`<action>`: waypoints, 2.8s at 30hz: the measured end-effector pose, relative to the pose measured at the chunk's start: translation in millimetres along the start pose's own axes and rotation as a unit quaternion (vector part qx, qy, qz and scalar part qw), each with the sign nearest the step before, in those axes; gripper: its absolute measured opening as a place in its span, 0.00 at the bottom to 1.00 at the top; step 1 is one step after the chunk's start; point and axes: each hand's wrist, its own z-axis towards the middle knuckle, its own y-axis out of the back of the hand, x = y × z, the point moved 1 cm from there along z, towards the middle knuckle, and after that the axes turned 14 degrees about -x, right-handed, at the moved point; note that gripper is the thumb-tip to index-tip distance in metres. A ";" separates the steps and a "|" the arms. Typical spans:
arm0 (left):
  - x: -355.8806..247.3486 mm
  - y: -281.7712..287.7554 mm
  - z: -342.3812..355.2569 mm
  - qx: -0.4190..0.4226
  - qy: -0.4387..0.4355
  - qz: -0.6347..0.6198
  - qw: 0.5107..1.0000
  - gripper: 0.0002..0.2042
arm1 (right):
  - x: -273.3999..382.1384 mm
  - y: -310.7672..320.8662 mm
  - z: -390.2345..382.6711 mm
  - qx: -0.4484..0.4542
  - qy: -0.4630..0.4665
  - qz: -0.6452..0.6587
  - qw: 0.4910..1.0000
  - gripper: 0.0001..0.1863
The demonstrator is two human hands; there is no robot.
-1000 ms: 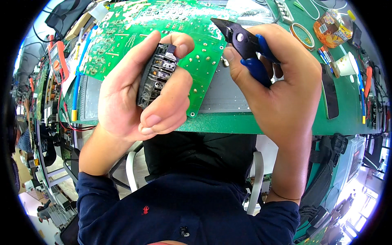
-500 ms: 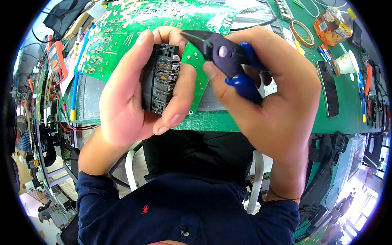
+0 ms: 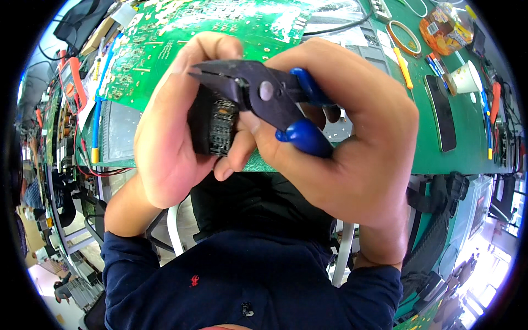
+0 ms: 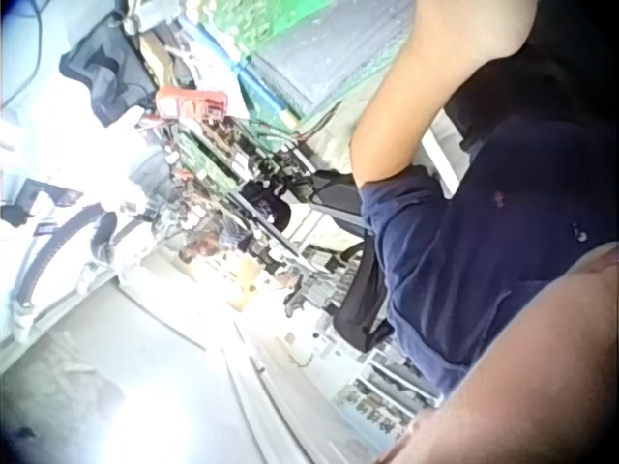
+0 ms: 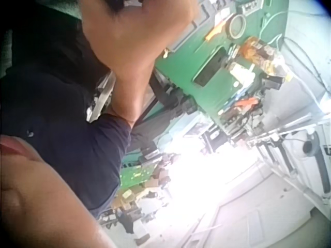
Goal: The person uses a screwdriver and wire cutters to manipulate and disassemble small electronic components on a workbench.
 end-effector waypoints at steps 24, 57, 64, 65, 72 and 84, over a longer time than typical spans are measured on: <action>58.8 73.7 -29.7 -0.209 -0.264 0.040 0.941 0.14 | -92.7 91.2 -55.6 -0.248 -0.114 -0.212 0.938 0.10; 64.1 67.7 -33.0 -0.226 -0.307 0.071 0.922 0.12 | -88.4 78.4 -47.2 -0.161 0.012 -0.394 0.905 0.22; 62.9 65.6 -32.6 -0.232 -0.310 0.055 0.920 0.12 | -93.4 87.7 -47.4 -0.151 0.013 -0.388 0.909 0.24; 62.8 65.1 -32.4 -0.233 -0.310 0.052 0.920 0.12 | -93.0 89.7 -45.2 -0.150 0.004 -0.375 0.915 0.24; 63.4 66.5 -33.7 -0.227 -0.305 0.015 0.925 0.12 | -90.2 92.8 -18.6 -0.135 0.039 -0.324 0.935 0.25; 61.2 78.1 -40.0 -0.168 -0.293 -0.047 0.940 0.18 | -103.7 82.0 -24.4 -0.078 0.016 -0.338 0.938 0.23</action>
